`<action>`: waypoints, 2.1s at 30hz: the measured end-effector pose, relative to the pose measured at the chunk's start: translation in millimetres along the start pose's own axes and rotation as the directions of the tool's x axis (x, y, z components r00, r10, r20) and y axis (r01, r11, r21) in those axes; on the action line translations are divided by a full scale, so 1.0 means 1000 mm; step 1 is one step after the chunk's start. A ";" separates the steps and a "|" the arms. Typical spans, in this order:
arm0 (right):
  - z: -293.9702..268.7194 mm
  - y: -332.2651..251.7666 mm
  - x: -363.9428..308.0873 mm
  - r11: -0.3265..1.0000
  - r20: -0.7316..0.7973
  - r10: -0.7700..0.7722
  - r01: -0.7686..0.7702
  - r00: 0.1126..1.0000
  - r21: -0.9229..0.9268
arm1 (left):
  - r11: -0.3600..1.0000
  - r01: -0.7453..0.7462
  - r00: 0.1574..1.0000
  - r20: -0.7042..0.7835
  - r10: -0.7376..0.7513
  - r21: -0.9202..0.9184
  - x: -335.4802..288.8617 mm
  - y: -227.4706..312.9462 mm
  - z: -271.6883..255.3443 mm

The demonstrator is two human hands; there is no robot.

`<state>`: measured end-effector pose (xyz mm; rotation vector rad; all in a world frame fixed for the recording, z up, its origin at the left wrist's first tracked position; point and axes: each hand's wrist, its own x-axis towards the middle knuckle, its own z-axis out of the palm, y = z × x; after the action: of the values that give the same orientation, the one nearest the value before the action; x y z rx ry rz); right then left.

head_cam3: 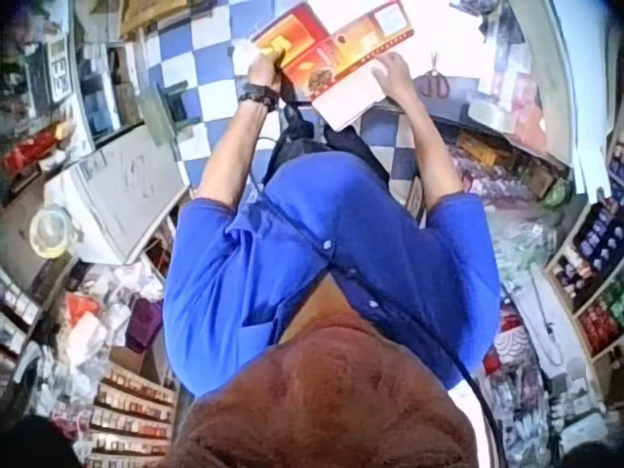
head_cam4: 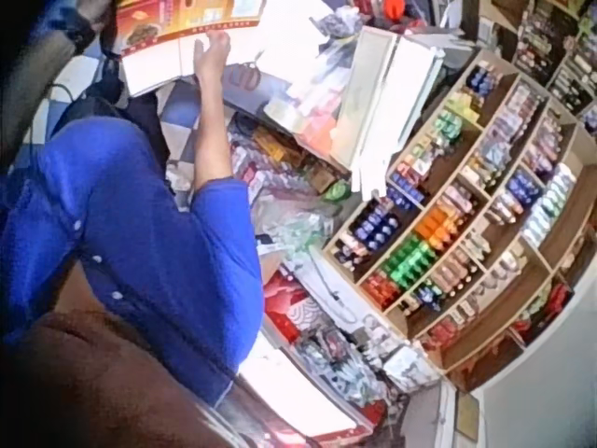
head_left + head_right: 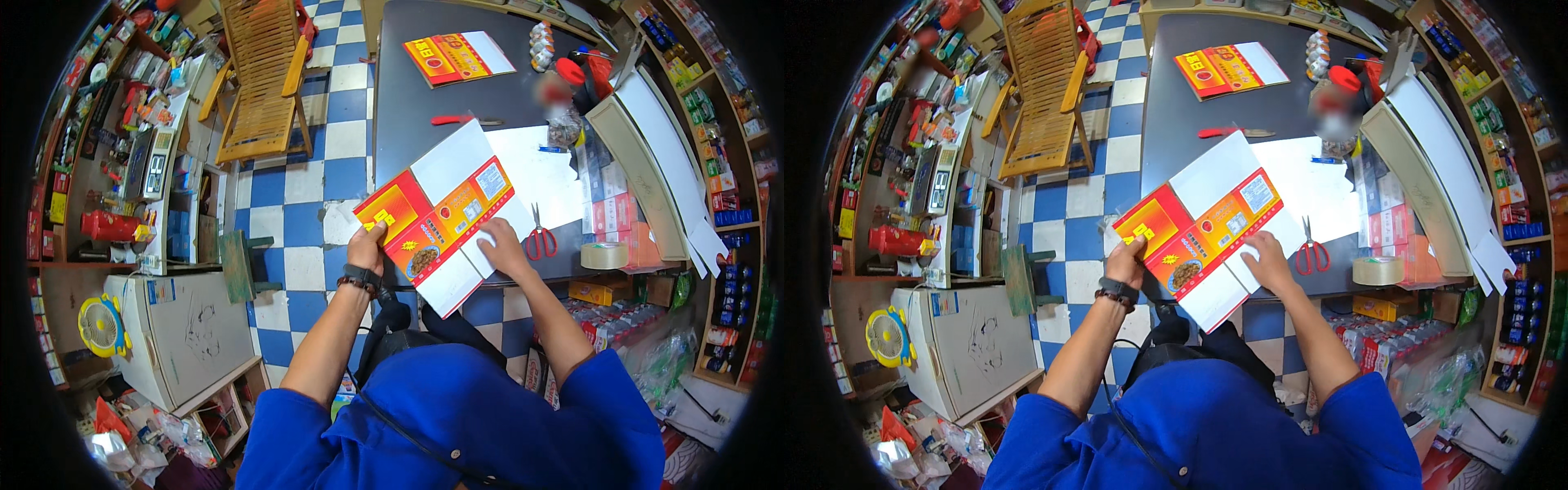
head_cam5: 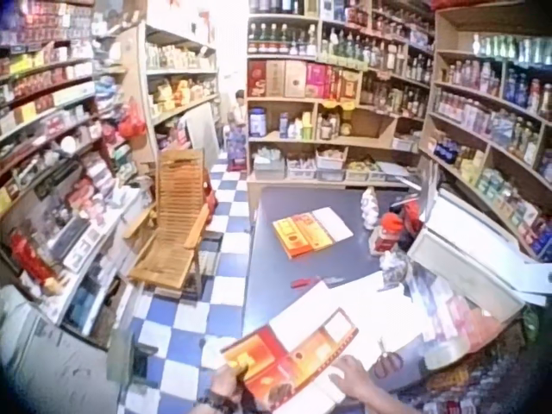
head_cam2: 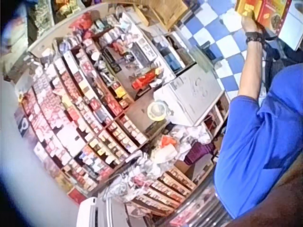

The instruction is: The person assembles flat cardboard boxes into rectangular containers using a utility knife to cut and clear tape to seal the edges. The person folds the panels, trims excess material, and tapes the seams to form finished boxes.

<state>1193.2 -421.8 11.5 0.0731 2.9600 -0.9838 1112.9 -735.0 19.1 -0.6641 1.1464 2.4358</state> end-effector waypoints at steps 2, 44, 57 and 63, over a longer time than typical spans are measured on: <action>-0.022 -0.002 0.022 0.985 -0.205 -0.024 0.058 0.978 0.165 | 0.998 -0.059 0.991 0.124 0.057 0.016 -0.013 0.013 0.001; -0.200 -0.041 0.018 0.332 -0.124 0.162 0.064 0.979 0.941 | 0.748 -0.629 0.761 0.369 0.534 0.214 -0.095 0.123 0.091; -0.273 -0.036 0.037 0.805 -0.228 -0.246 0.329 0.942 0.493 | 0.481 -0.746 0.616 0.750 0.239 0.460 -0.071 0.216 0.119; -0.128 0.014 -0.019 0.926 -0.123 -0.358 0.369 0.925 0.080 | -0.072 -0.719 0.678 0.721 0.143 0.691 -0.037 0.125 0.011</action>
<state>1212.5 -334.7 105.9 -0.4560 3.0840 -1.2025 1077.0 -806.5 122.7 0.8856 2.5910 1.2170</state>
